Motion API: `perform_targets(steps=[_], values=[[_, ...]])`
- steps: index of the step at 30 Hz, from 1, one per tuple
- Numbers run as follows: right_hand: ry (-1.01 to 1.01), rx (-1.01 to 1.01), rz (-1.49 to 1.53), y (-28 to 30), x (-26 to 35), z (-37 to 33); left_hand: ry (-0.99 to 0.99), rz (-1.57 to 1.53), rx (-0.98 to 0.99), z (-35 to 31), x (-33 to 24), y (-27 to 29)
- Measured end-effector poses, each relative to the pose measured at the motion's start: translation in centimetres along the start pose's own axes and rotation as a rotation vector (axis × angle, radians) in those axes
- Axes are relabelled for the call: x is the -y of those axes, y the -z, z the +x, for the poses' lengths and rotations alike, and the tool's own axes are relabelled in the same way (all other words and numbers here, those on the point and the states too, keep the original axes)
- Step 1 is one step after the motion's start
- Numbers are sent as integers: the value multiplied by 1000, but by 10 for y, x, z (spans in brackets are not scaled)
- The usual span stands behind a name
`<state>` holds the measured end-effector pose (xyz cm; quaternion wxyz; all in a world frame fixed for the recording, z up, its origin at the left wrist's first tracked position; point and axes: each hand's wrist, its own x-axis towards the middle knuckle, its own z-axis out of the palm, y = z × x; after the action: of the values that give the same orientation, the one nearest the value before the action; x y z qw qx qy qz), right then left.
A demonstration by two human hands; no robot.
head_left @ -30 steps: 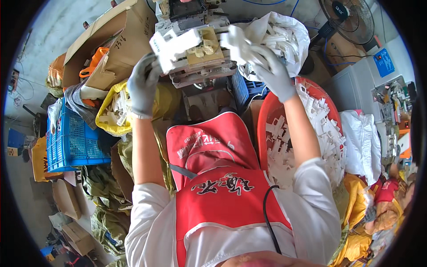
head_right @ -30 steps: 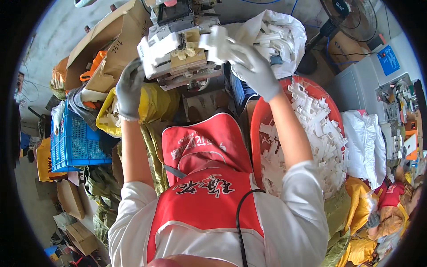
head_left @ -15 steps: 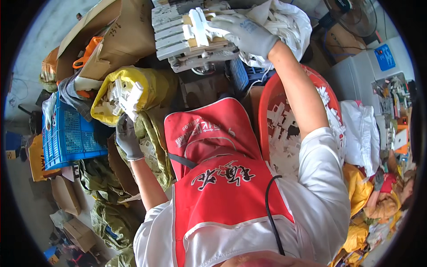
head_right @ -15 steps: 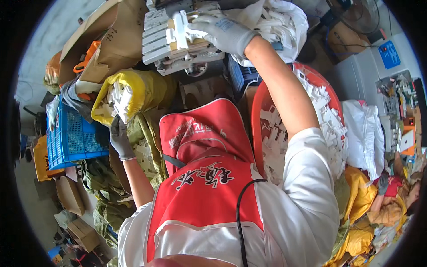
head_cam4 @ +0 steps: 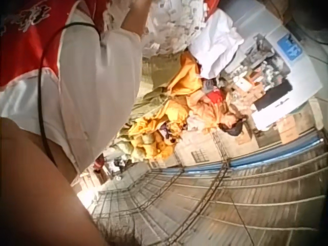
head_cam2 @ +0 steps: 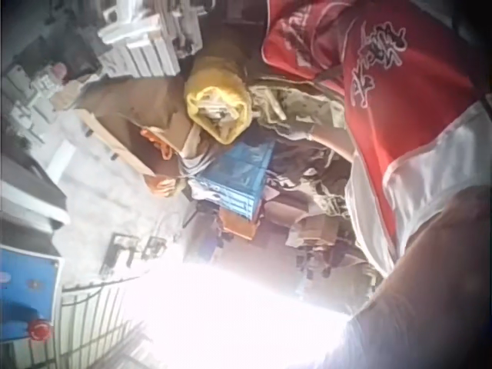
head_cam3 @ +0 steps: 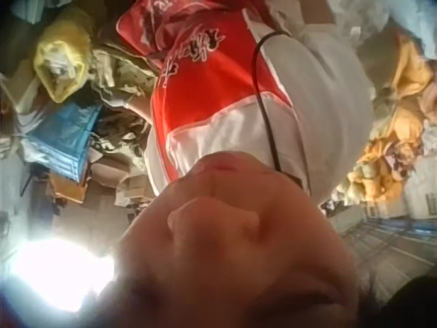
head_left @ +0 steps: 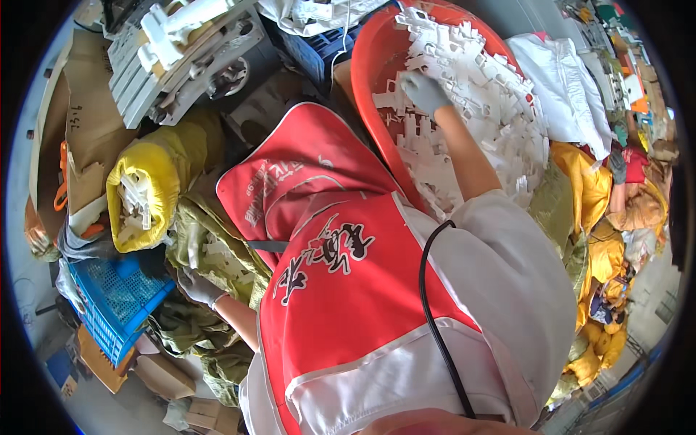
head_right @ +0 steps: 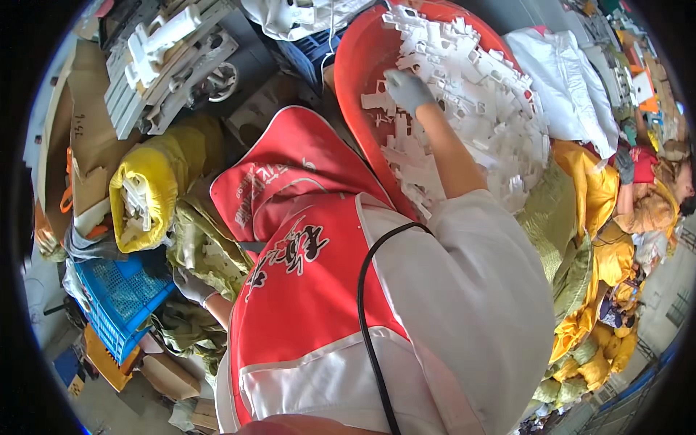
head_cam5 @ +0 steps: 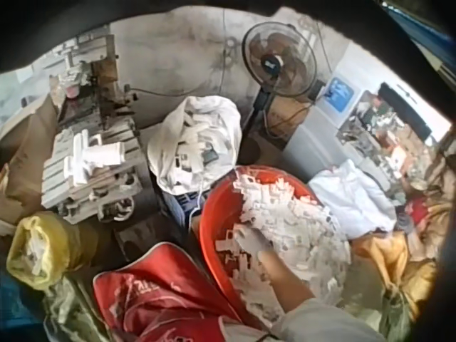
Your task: The person is picking white plastic parts from a red bin and feeding them into an assembly machine.
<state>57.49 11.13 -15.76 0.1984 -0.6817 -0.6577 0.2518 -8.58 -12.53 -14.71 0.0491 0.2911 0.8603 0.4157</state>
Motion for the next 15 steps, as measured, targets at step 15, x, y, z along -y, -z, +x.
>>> perform_targets(steps=[15], values=[[-115, 79, -371, -90, -9, 22, -200, -53, 197, -14, -94, -35]])
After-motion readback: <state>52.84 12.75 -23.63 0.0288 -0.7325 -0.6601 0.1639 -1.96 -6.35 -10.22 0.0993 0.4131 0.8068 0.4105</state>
